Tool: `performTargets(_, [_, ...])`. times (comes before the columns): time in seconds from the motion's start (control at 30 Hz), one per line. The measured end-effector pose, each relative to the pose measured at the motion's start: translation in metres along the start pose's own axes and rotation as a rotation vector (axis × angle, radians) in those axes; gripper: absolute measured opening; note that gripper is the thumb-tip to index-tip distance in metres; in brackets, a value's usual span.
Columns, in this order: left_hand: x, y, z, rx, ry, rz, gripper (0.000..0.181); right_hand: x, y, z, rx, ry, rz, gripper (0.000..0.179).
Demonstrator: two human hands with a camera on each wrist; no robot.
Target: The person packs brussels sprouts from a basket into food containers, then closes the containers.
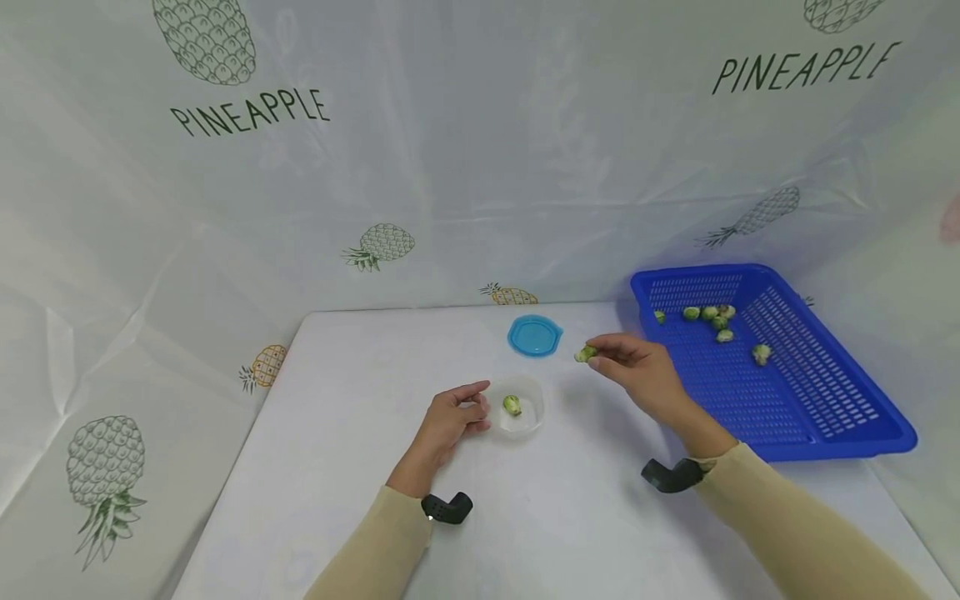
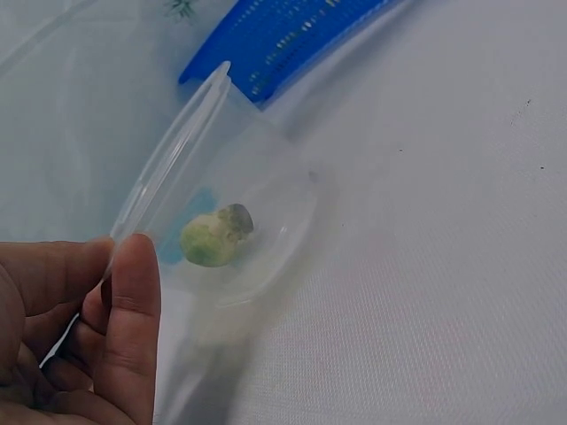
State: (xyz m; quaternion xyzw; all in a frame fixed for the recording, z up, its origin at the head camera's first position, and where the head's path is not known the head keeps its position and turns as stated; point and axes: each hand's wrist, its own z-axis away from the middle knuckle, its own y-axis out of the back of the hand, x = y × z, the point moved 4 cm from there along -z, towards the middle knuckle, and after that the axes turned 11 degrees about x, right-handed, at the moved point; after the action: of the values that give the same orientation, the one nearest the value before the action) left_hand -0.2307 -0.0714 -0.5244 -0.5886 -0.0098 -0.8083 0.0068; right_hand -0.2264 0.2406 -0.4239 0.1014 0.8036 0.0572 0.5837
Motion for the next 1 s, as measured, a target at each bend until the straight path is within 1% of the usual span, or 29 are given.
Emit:
performTargets(0.1, [0.002, 0.000, 0.000, -0.001, -0.007, 0.001, 0.047, 0.005, -0.010, 0.002, 0.005, -0.008, -0.056, 0.026])
performTargets(0.2, [0.003, 0.000, 0.001, -0.001, -0.010, 0.002, 0.047, 0.011, -0.021, 0.003, 0.012, -0.012, -0.080, 0.026])
performTargets(0.37, [0.004, -0.001, 0.002, 0.000, -0.005, 0.000, 0.047, 0.021, -0.041, 0.007, 0.020, -0.035, -0.035, 0.022])
performTargets(0.6, [0.005, -0.002, 0.003, 0.000, -0.001, 0.009, 0.048, 0.038, -0.064, 0.012, 0.005, -0.061, 0.009, 0.021])
performTargets(0.77, [0.004, -0.002, 0.002, 0.004, -0.002, 0.007, 0.048, 0.047, -0.075, 0.014, -0.001, -0.070, 0.040, 0.022])
performTargets(1.0, [0.003, -0.003, 0.002, 0.007, -0.005, 0.004, 0.048, 0.054, -0.084, 0.015, -0.017, -0.070, 0.071, 0.023])
